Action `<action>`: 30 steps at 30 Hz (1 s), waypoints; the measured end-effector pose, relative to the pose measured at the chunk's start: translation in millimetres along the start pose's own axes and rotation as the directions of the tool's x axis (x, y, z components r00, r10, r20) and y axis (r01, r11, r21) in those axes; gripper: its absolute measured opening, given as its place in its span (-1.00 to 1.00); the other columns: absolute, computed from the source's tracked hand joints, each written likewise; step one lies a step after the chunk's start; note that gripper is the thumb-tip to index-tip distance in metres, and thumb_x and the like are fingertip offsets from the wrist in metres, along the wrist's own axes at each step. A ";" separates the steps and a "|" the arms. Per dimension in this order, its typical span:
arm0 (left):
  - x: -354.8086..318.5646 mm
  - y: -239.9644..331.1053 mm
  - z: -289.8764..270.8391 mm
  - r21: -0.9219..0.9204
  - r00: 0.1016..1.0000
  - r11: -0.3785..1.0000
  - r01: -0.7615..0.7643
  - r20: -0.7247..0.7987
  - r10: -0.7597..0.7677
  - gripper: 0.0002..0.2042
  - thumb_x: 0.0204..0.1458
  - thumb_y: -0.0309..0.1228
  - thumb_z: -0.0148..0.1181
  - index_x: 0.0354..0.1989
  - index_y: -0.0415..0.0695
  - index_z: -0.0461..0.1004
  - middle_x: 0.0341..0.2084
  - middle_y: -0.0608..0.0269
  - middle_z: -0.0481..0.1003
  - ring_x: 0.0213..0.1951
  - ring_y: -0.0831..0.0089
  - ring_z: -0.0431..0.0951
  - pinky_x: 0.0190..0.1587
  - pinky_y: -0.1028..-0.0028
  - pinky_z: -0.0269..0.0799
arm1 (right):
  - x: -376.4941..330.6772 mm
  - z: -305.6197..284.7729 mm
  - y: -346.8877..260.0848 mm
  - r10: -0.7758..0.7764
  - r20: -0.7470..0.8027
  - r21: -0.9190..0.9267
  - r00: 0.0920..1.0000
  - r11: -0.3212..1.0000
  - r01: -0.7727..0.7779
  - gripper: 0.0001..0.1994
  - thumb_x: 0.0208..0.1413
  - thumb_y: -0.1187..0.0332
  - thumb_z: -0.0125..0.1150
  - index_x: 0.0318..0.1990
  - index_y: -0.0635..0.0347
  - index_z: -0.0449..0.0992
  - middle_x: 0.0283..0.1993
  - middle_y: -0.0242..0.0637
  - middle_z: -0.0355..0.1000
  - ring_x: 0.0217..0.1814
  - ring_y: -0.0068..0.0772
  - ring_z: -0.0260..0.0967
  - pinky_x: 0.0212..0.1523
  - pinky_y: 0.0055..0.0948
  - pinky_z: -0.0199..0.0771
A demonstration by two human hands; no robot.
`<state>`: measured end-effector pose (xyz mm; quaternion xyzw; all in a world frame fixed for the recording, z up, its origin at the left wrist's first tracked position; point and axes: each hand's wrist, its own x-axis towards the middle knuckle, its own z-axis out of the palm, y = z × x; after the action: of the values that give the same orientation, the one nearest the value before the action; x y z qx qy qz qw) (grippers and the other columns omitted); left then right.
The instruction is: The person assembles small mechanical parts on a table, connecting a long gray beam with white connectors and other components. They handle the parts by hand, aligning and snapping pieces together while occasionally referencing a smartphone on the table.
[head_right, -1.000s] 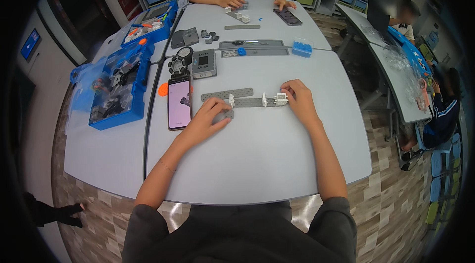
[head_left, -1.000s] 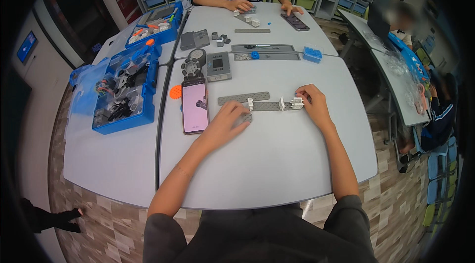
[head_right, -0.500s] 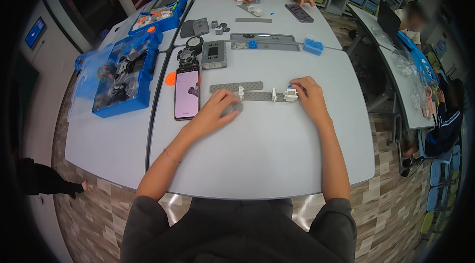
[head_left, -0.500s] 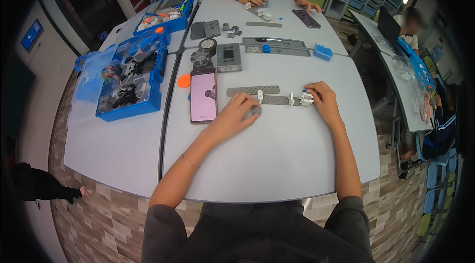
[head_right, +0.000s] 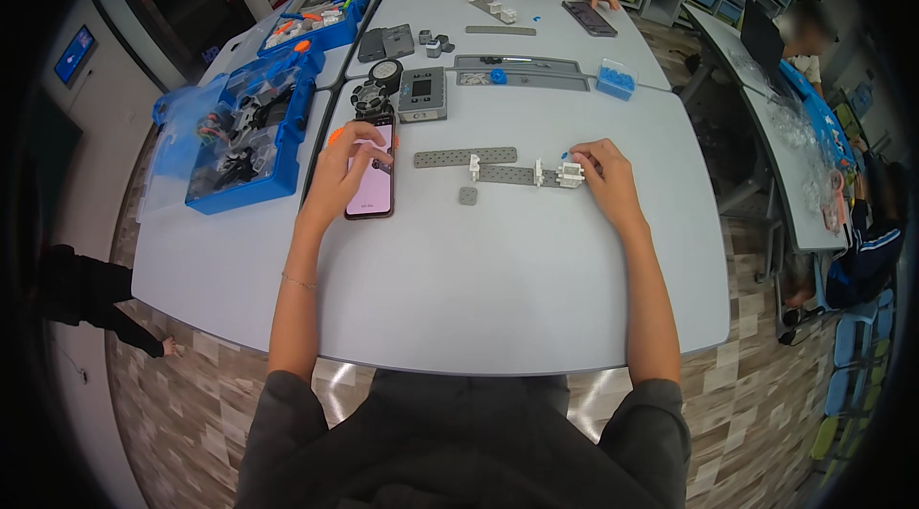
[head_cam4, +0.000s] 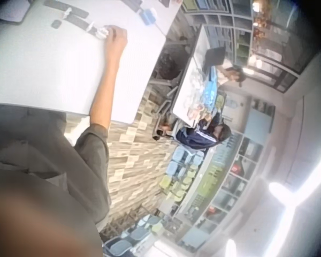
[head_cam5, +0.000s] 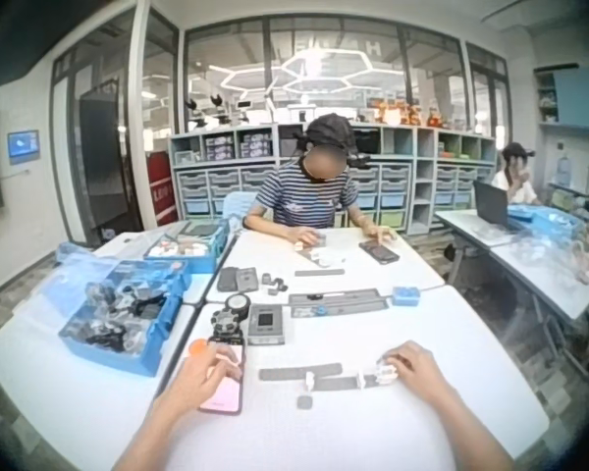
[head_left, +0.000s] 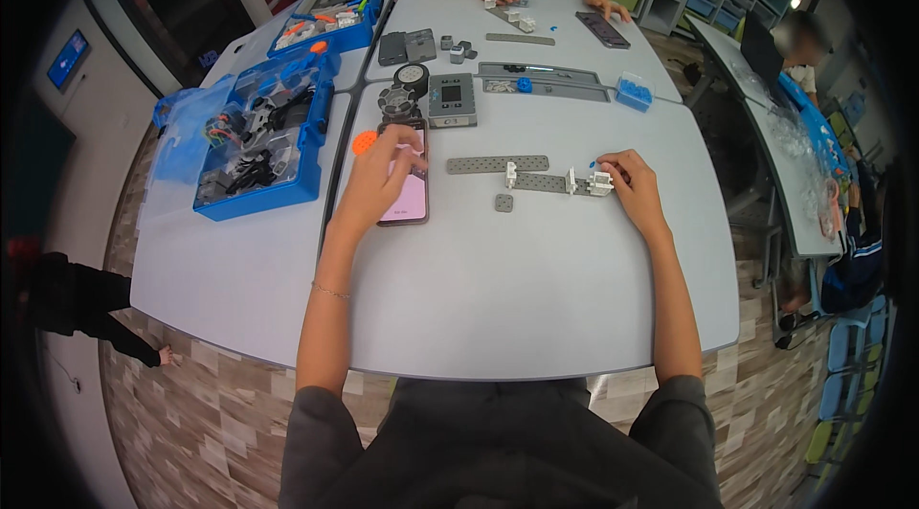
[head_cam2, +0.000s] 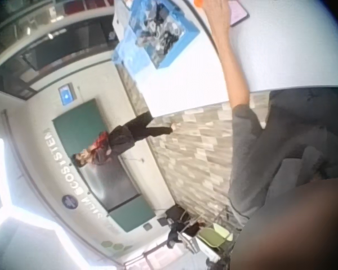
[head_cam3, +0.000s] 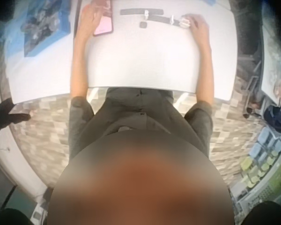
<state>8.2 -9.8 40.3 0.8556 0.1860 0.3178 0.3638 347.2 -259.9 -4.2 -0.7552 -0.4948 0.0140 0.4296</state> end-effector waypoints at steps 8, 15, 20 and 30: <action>-8.1 -38.9 -24.2 0.037 0.985 0.999 0.019 -0.172 -0.012 -0.88 0.37 -0.50 0.00 -0.04 -0.25 0.43 -0.32 0.10 0.63 -0.30 0.30 0.77 -0.25 0.45 0.54 | -0.2 0.1 1.1 0.022 0.003 0.003 1.000 1.000 -0.022 -0.83 0.34 0.35 0.27 -0.09 0.22 0.70 -0.23 -0.37 0.49 -0.31 -0.53 0.34 -0.25 -0.49 0.37; -6.2 -54.5 -28.2 -0.048 0.974 0.999 -0.024 -0.228 0.012 -0.90 0.38 -0.52 0.03 -0.08 -0.27 0.46 -0.31 0.13 0.64 -0.29 0.31 0.77 -0.24 0.50 0.52 | 0.2 -0.3 1.3 0.008 0.008 0.001 1.000 1.000 -0.008 -0.82 0.34 0.34 0.26 -0.09 0.22 0.70 -0.22 -0.36 0.50 -0.30 -0.53 0.34 -0.25 -0.49 0.37; -6.6 -50.2 -24.7 -0.138 0.973 0.989 -0.053 -0.232 0.019 -0.87 0.41 -0.50 0.00 -0.07 -0.29 0.46 -0.24 0.11 0.63 -0.25 0.29 0.76 -0.19 0.51 0.50 | 0.1 -1.3 -2.0 0.038 0.016 -0.009 0.999 0.999 -0.038 -0.82 0.34 0.34 0.26 -0.08 0.23 0.70 -0.22 -0.35 0.50 -0.30 -0.52 0.34 -0.25 -0.49 0.37; -6.1 -42.4 -8.5 0.052 0.981 0.996 -0.079 -0.175 0.087 -0.83 0.45 -0.47 -0.09 0.01 -0.28 0.42 -0.18 0.07 0.62 -0.11 0.23 0.76 -0.13 0.44 0.54 | 0.4 -2.6 -6.2 0.034 0.026 -0.015 0.999 0.999 -0.033 -0.83 0.32 0.38 0.25 -0.08 0.27 0.67 -0.20 -0.23 0.52 -0.25 -0.36 0.44 -0.16 -0.39 0.47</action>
<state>-5.7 19.4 10.9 0.8388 0.1890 0.4034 0.3130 344.1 -260.4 1.8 -0.7662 -0.4879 0.0274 0.4174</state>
